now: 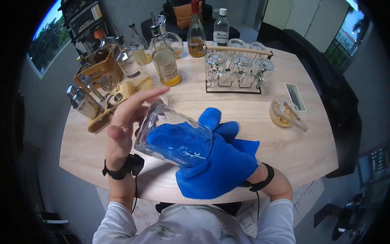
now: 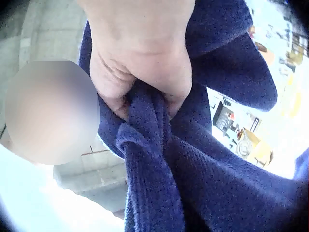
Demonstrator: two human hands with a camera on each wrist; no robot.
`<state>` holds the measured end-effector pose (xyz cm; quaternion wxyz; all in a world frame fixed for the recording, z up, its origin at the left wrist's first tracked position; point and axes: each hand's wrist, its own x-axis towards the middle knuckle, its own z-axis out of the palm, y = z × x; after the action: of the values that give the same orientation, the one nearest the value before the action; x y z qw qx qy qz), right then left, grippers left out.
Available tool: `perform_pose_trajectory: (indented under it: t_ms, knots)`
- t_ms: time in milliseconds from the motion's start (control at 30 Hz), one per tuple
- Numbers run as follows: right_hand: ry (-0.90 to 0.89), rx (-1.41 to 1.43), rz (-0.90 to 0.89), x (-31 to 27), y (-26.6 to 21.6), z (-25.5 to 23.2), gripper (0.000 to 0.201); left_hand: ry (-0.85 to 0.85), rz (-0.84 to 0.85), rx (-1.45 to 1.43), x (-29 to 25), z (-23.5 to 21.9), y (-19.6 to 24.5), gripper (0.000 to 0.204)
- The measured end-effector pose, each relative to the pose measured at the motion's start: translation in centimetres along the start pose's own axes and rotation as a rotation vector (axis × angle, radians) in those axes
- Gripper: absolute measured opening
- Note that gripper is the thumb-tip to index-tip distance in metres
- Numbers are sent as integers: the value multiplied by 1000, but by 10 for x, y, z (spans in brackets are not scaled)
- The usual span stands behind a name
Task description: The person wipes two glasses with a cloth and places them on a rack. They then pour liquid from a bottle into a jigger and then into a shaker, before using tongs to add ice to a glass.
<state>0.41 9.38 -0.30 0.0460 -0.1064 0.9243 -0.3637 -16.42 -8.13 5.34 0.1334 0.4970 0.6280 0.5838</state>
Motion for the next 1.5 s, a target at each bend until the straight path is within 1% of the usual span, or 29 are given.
perform_pose_trajectory:
  t_ms: [33,100,133,200,233,267,333,433,500,533,567,600,633,667,700,733,800,833,933,967,1033,1067,1100,1200,1233,1300,1367,1400,1500]
  knots:
    - [141,-299,-190,0,16,8,50,-76,-70,-29,-4,-3,7,123]
    - [283,-597,-377,-1,17,12,42,-94,-60,-142,-8,3,9,110]
    - [311,-585,-363,-2,14,12,42,-104,-56,-198,-11,6,9,104]
    - [314,-435,-292,-1,7,10,44,-107,-28,-103,-12,5,8,83]
    - [312,-384,-271,0,5,10,44,-109,-28,-104,-11,6,7,83]
    - [316,-356,-258,0,5,11,45,-81,96,116,-10,7,6,77]
    - [317,-324,-240,2,5,12,47,-50,221,337,-7,10,6,73]
    - [318,-304,-222,4,3,12,49,-35,220,358,-5,14,5,69]
    - [320,-284,-206,7,-4,9,51,-72,175,309,-2,11,2,67]
    - [323,-261,-196,8,-13,5,52,-84,160,293,-1,11,0,67]
    - [331,-223,-188,11,-38,-8,50,-99,158,229,0,10,-2,69]
    - [330,-223,-187,9,-24,1,50,-113,155,164,1,9,-4,71]
    - [244,413,-68,5,1,17,42,-112,154,163,2,7,-6,71]
    - [138,1044,61,9,1,17,36,-176,158,116,2,3,-9,85]
    - [137,1043,61,6,-4,13,36,-208,160,94,3,2,-10,92]
    - [127,1034,119,-1,-13,7,40,-240,161,71,4,0,-11,99]
    - [109,1014,234,-5,-42,-12,49,-262,256,87,6,1,-15,114]
    - [108,1014,235,-4,-39,-11,49,-269,288,92,8,3,-19,119]
    - [97,1193,176,0,-17,0,32,-136,367,-49,10,6,-25,115]
    - [95,1343,119,2,-8,6,41,-117,167,-70,5,0,-16,121]
    - [98,1493,59,5,17,17,50,-105,31,-50,3,-2,-7,124]
    - [130,1454,29,6,19,20,51,-99,-36,-41,2,-3,-3,127]
    - [166,1323,0,4,18,20,53,-109,-34,-48,0,-1,-2,117]
    - [331,308,-166,-1,3,13,57,-97,-60,-83,-5,7,1,84]
    - [357,116,-200,-2,-1,11,58,-104,-42,15,-3,6,0,79]
    - [373,-13,-234,-2,-2,11,61,-114,-24,114,-1,6,-3,74]
    - [383,-51,-272,1,-2,10,64,-125,-127,-132,2,9,-7,76]
    - [388,-38,-296,3,-3,7,66,-125,-125,-130,4,6,-11,76]
    - [403,26,-376,12,-5,-2,71,-201,-8,-30,11,-2,-27,76]
